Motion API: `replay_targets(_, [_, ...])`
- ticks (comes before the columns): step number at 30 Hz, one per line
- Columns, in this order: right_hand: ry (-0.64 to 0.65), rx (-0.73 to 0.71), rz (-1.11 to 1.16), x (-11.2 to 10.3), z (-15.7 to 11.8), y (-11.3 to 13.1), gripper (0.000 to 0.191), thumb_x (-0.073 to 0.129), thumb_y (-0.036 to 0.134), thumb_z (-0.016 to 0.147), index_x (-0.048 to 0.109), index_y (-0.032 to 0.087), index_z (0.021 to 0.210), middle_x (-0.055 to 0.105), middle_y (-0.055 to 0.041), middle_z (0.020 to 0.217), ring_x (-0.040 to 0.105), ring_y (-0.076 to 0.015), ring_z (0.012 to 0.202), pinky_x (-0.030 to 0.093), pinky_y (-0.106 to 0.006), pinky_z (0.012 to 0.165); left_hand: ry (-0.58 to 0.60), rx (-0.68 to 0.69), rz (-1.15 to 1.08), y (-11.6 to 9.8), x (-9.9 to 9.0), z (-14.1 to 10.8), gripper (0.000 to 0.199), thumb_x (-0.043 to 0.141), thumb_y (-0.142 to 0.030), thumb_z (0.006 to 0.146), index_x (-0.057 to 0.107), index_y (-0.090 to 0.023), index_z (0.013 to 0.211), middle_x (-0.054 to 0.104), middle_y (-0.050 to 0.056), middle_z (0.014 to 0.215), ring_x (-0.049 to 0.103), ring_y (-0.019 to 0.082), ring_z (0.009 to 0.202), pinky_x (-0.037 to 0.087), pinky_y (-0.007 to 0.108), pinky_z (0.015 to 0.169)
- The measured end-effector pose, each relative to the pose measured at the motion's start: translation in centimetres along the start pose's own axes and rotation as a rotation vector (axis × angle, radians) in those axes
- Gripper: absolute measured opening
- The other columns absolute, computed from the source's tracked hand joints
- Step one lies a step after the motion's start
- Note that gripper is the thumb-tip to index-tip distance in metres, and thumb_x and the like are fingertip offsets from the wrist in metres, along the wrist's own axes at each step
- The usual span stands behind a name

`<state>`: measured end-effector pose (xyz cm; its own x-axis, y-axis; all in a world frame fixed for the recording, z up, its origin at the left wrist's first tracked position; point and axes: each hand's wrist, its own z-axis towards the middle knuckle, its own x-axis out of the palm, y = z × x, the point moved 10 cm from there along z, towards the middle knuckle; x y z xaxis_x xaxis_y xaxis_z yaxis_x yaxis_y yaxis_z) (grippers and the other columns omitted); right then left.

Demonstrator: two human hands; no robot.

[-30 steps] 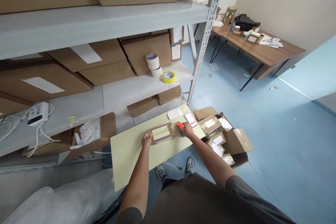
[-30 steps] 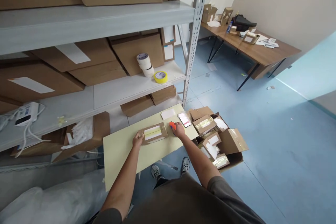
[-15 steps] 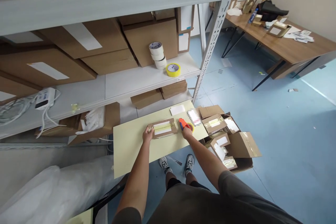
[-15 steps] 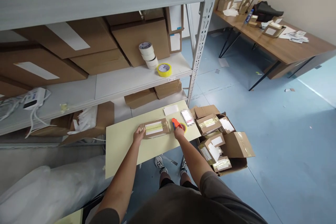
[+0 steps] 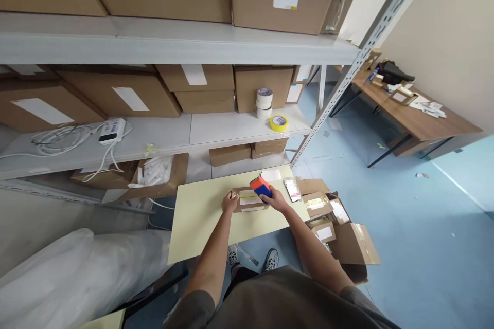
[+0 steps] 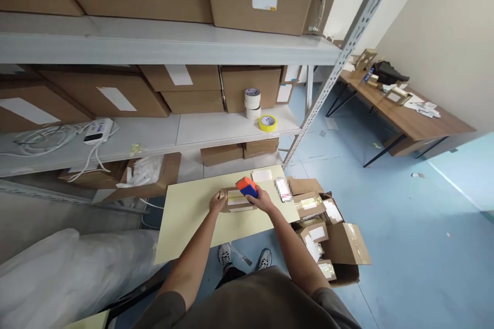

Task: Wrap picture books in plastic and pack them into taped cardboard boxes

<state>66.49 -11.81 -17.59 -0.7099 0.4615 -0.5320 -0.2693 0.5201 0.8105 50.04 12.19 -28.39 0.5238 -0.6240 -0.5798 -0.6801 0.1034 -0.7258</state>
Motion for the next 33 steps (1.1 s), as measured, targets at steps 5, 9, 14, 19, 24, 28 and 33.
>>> replay_targets(5, [0.22, -0.015, -0.001, 4.2, 0.7, 2.9, 0.053, 0.072, 0.064, 0.084, 0.07, 0.022, 0.117, 0.076, -0.0065, 0.108, 0.072, -0.0277, 0.1, 0.056, -0.036, 0.086, 0.071, -0.093, -0.046, 0.6, -0.5, -0.3, 0.043, 0.083, -0.041, 0.076, 0.074, -0.021, 0.114, 0.079, 0.012, 0.115, 0.073, 0.03, 0.11, 0.052, 0.034, 0.089])
replay_targets(9, [0.236, 0.016, 0.068, 5.2, 0.6, 2.2, 0.063, 0.07, 0.07, 0.082, 0.069, 0.02, 0.119, 0.076, -0.0072, 0.107, 0.071, -0.0283, 0.101, 0.058, -0.039, 0.087, -0.037, -0.002, -0.058, -1.1, -2.6, -0.6, 0.064, 0.088, -0.035, 0.069, 0.07, -0.019, 0.129, 0.068, 0.02, 0.14, 0.063, 0.037, 0.129, 0.051, 0.041, 0.099])
replay_targets(14, [0.211, 0.079, 0.126, 5.1, 0.8, 1.1, 0.069, 0.073, 0.074, 0.076, 0.069, 0.019, 0.117, 0.076, -0.0086, 0.103, 0.072, -0.0291, 0.097, 0.06, -0.039, 0.081, 0.029, 0.321, -0.301, -6.3, -3.3, -1.5, 0.03, 0.066, -0.037, 0.092, 0.079, -0.02, 0.113, 0.075, 0.015, 0.127, 0.065, 0.03, 0.126, 0.048, 0.041, 0.11])
replay_targets(19, [0.211, 0.09, 0.146, 5.3, 0.6, 1.0, 0.07, 0.074, 0.074, 0.075, 0.068, 0.018, 0.117, 0.075, -0.0079, 0.1, 0.072, -0.0264, 0.091, 0.06, -0.036, 0.075, 0.439, 0.289, -0.559, -8.4, -0.1, -2.4, 0.038, 0.07, -0.049, 0.088, 0.081, -0.015, 0.101, 0.08, 0.014, 0.114, 0.073, 0.028, 0.109, 0.054, 0.038, 0.099])
replay_targets(24, [0.23, -0.001, 0.113, 5.4, -0.1, 2.2, 0.064, 0.073, 0.07, 0.079, 0.07, 0.017, 0.115, 0.075, -0.0088, 0.104, 0.07, -0.0259, 0.092, 0.058, -0.036, 0.081, 0.493, 0.256, -0.617, -8.3, 0.3, -2.9, 0.044, 0.073, -0.056, 0.081, 0.08, -0.013, 0.091, 0.081, 0.013, 0.096, 0.072, 0.024, 0.087, 0.056, 0.035, 0.084])
replay_targets(28, [0.24, -0.029, 0.023, 5.4, 0.1, 2.6, 0.061, 0.071, 0.069, 0.08, 0.071, 0.018, 0.113, 0.075, -0.0075, 0.104, 0.069, -0.0257, 0.093, 0.056, -0.035, 0.083, 0.367, 0.331, -0.539, -8.6, -0.7, -2.7, 0.038, 0.069, -0.053, 0.082, 0.075, -0.016, 0.078, 0.078, 0.009, 0.085, 0.069, 0.022, 0.08, 0.054, 0.033, 0.078])
replay_targets(33, [0.21, -0.005, -0.058, 4.2, 1.1, 3.1, 0.057, 0.074, 0.07, 0.077, 0.074, 0.018, 0.103, 0.075, -0.0056, 0.098, 0.068, -0.0256, 0.092, 0.055, -0.034, 0.081, 0.149, 0.276, -0.438, -7.5, -1.6, -2.2, 0.031, 0.057, -0.044, 0.086, 0.07, -0.019, 0.072, 0.075, 0.008, 0.078, 0.068, 0.021, 0.076, 0.052, 0.032, 0.075])
